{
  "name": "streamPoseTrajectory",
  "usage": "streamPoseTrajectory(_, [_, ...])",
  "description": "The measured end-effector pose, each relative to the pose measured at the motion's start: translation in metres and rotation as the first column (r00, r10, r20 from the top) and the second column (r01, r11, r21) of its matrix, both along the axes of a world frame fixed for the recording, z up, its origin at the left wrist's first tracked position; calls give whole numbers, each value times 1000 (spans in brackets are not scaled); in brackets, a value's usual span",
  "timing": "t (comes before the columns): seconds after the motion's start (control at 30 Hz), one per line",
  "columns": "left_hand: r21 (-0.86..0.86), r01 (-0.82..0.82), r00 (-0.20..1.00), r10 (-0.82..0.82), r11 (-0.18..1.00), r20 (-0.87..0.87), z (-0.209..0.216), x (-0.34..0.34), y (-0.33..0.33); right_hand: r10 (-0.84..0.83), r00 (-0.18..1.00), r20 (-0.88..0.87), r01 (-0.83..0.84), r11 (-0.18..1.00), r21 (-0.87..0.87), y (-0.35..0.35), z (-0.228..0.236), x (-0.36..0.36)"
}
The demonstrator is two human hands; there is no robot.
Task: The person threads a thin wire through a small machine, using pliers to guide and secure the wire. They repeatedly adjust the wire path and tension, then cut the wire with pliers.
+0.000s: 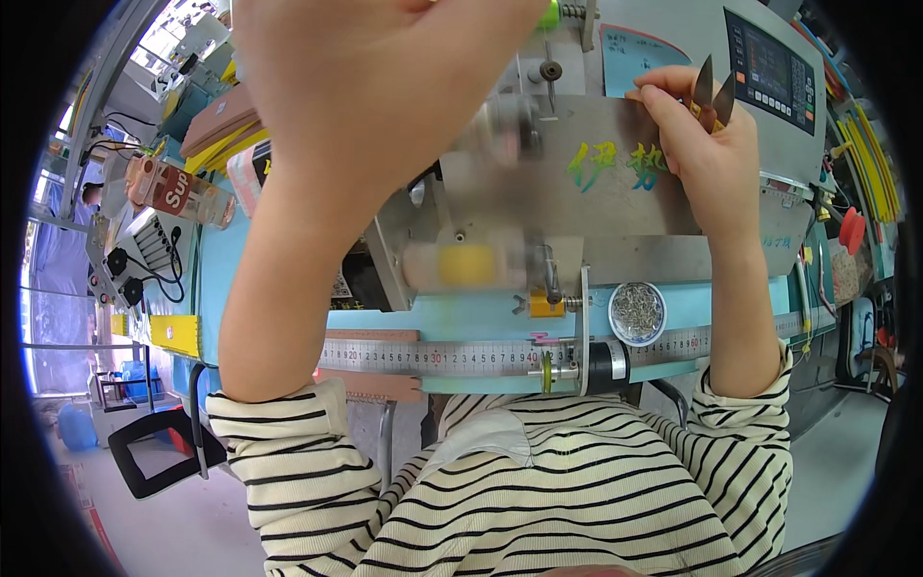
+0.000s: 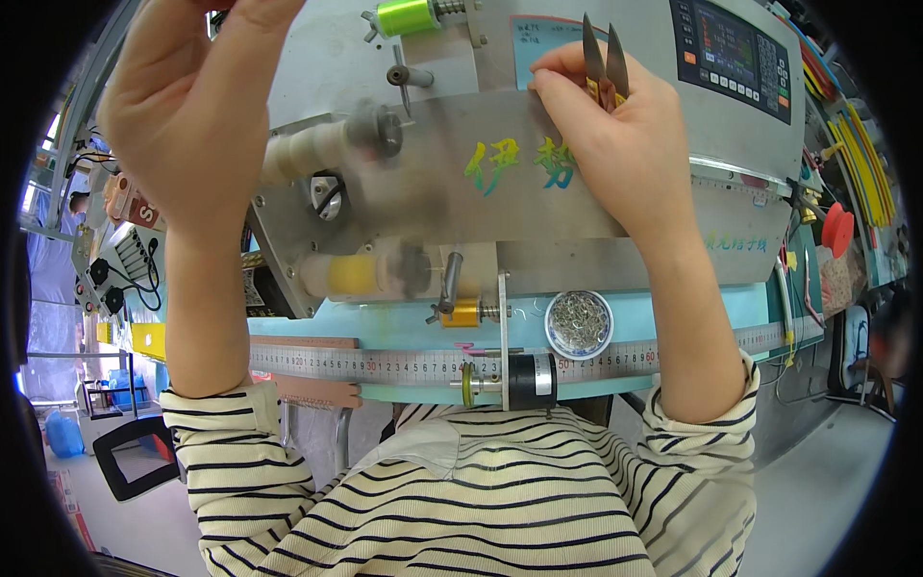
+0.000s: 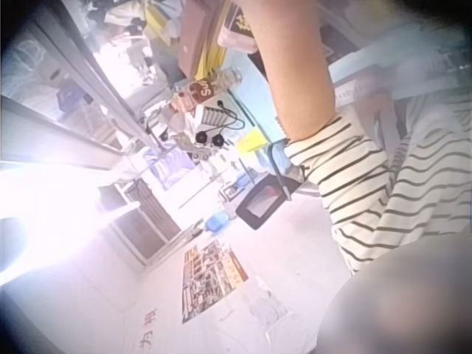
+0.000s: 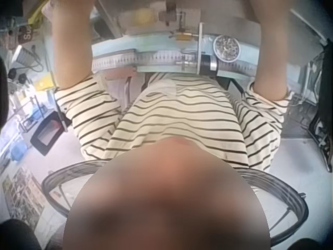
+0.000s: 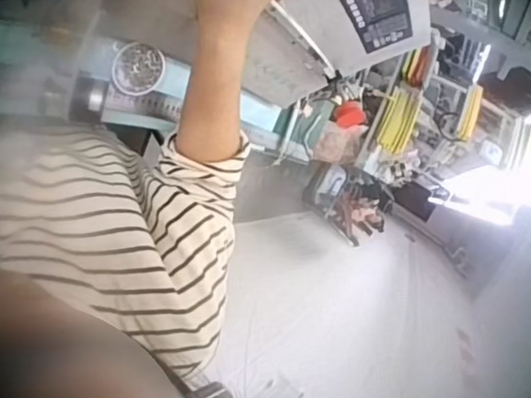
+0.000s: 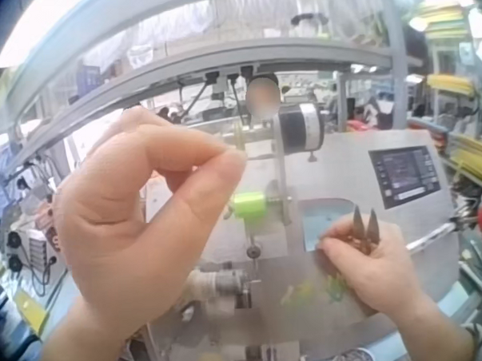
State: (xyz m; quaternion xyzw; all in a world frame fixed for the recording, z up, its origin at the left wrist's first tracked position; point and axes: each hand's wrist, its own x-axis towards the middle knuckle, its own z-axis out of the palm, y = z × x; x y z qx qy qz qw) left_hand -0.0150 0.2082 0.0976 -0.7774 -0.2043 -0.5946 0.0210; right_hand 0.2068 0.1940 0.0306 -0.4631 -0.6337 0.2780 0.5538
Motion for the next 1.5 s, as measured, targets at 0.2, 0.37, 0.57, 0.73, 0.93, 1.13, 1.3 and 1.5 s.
streamPoseTrajectory(0.2, [30,-96,985,99,995,-144,1,-10,-48,47,993,-109,-63,986,-152,-8,5,7])
streamPoseTrajectory(0.37, [-127,-389,704,206,912,-679,-16,-15,-101,112,949,-295,-175,964,-198,-33,1,20])
streamPoseTrajectory(0.57, [-159,-426,586,138,890,-798,-46,-27,-101,384,919,-90,-394,890,-228,-63,-10,25])
streamPoseTrajectory(0.73, [-155,-402,667,173,902,-724,-49,-24,-99,394,895,209,-369,917,-152,-68,-15,18])
streamPoseTrajectory(0.93, [-174,-282,782,120,944,-612,-55,-25,-94,450,876,174,-417,888,-193,-65,-8,2])
streamPoseTrajectory(1.13, [46,-210,806,200,977,-557,-54,-46,-84,473,741,476,-525,851,-29,-55,7,0])
streamPoseTrajectory(1.3, [352,-143,692,348,925,-632,-52,-48,-73,410,572,710,-599,801,20,-49,7,-3])
streamPoseTrajectory(1.5, [429,-101,606,398,898,-689,-49,-43,-63,405,474,782,-679,734,31,-39,11,-11])
